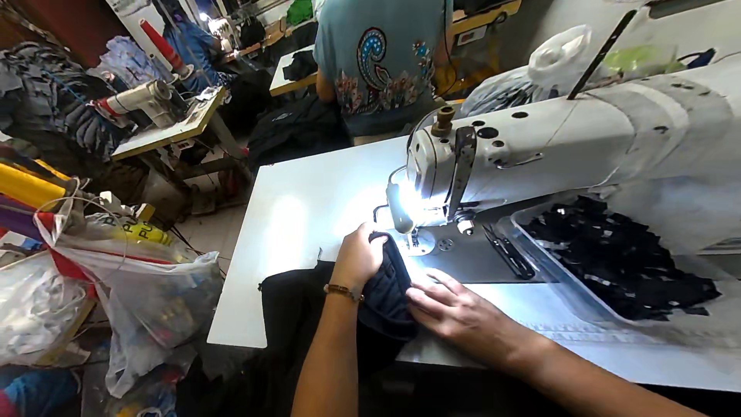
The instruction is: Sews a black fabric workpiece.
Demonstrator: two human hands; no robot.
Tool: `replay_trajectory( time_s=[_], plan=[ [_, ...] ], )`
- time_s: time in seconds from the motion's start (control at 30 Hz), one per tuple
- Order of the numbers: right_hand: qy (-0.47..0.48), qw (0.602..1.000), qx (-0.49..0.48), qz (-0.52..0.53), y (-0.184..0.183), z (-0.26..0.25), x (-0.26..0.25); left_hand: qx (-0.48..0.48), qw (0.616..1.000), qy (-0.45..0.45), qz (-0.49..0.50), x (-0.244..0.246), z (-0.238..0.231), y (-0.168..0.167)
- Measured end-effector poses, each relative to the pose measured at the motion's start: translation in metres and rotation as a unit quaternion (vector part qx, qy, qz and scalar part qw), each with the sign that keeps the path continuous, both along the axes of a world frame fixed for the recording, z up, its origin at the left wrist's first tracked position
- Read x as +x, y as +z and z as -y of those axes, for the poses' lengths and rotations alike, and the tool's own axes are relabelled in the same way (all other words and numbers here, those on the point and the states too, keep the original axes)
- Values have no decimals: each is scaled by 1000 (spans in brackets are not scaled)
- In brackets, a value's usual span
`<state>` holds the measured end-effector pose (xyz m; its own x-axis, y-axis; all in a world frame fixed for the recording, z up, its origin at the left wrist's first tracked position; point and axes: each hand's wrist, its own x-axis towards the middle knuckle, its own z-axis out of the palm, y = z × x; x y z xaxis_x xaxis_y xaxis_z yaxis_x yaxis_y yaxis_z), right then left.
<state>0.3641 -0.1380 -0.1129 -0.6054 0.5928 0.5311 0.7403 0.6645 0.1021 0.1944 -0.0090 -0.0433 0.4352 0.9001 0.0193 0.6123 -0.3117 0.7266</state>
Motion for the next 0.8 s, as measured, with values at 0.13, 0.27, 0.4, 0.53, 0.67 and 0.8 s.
replay_trajectory(
  time_s=[0.13, 0.27, 0.4, 0.53, 0.67, 0.8],
  plan=[
    [50, 998, -34, -3, 11, -8, 8, 35, 996, 40, -67, 6, -4, -9],
    [52, 995, -74, -37, -1, -4, 24, 69, 989, 27, -130, 11, -14, -19],
    [38, 993, -94, -59, -12, -1, 33, 83, 983, 22, -162, 22, -14, -16],
    [40, 991, -101, -79, -13, -4, 37, 114, 980, -16, -164, 29, -23, -18],
    [31, 990, -114, -75, -13, -10, 46, 133, 966, -54, -217, 41, -34, -23],
    [12, 988, -114, -100, -12, -14, 51, 135, 952, -39, -271, 53, -38, -25]
  ],
)
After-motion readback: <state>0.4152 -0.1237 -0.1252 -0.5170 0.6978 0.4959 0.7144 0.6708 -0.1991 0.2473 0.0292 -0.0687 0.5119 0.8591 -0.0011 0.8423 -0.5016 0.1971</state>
